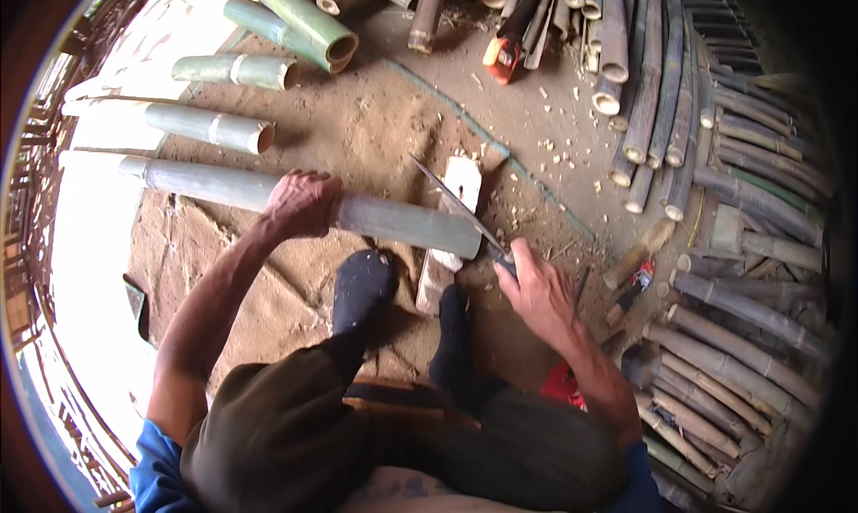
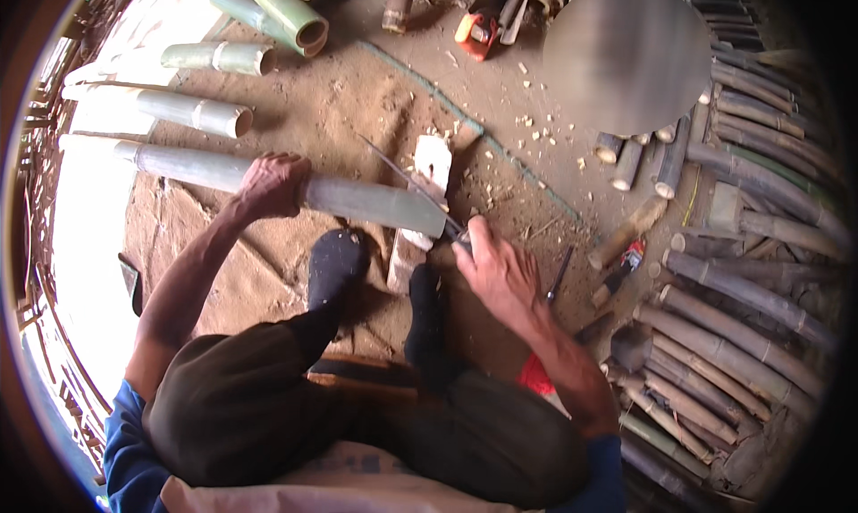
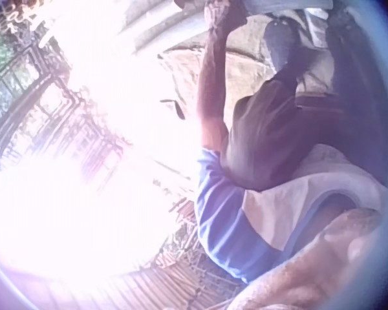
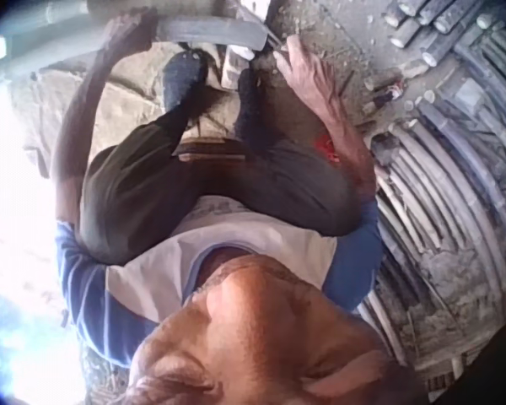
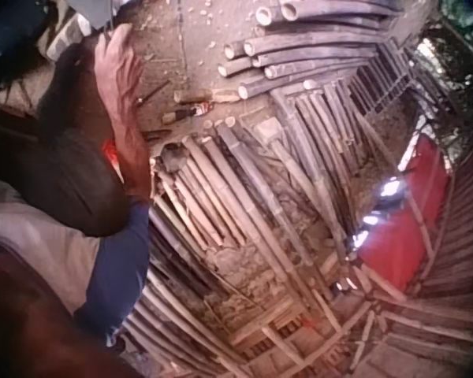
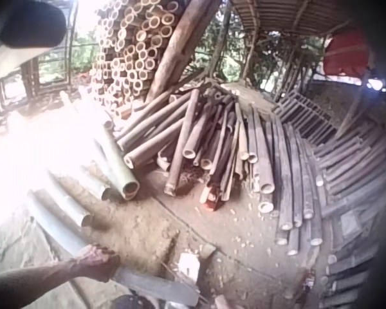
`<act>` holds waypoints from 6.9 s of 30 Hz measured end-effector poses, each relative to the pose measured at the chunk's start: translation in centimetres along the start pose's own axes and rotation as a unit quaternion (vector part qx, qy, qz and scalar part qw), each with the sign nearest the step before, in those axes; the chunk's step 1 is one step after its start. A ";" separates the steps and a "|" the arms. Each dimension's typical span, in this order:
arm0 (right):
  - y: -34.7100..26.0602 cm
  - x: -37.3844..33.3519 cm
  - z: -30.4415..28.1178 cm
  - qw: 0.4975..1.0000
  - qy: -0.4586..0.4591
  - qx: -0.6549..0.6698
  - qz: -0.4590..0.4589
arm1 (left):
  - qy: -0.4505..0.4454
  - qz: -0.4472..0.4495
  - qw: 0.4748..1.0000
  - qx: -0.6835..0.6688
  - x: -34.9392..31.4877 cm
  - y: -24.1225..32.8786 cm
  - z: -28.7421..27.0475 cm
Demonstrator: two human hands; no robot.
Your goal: The person cuts a piece of bamboo into sections using a knife. They rotate the bamboo by hand, carve notches into the surface, and repeatedly strike the knife against the wood to split or cut through the stalk.
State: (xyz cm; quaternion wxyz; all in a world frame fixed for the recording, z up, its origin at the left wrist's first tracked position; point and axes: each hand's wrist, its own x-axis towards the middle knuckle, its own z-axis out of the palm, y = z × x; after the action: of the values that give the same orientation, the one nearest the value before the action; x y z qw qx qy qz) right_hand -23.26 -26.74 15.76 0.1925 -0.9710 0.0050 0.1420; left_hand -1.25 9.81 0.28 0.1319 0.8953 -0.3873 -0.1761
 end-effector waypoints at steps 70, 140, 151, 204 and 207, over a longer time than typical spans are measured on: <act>0.9 1.3 0.7 0.988 0.111 0.049 -0.095 | -0.106 -0.071 0.992 0.001 0.8 -1.2 -1.2; -4.2 0.6 -6.0 0.977 0.161 0.125 -0.064 | 0.072 -0.049 0.996 0.037 -0.5 -0.2 0.5; 0.7 3.9 -3.5 0.986 0.141 0.084 0.001 | 0.155 -0.060 0.985 0.050 2.0 -0.6 0.8; 8.2 3.6 3.2 0.992 -0.036 -0.103 0.071 | 0.012 -0.047 0.997 0.062 2.6 -0.2 -1.3; 3.9 4.5 0.5 0.998 0.006 -0.006 0.059 | -0.107 -0.090 0.990 0.020 4.5 -1.3 -2.4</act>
State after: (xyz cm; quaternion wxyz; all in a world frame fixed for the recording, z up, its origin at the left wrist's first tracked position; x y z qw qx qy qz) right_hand -19.36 -30.00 12.62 0.1777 -0.9710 0.0627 0.1474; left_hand 3.47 7.64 1.03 0.0549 0.9049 -0.3205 -0.2745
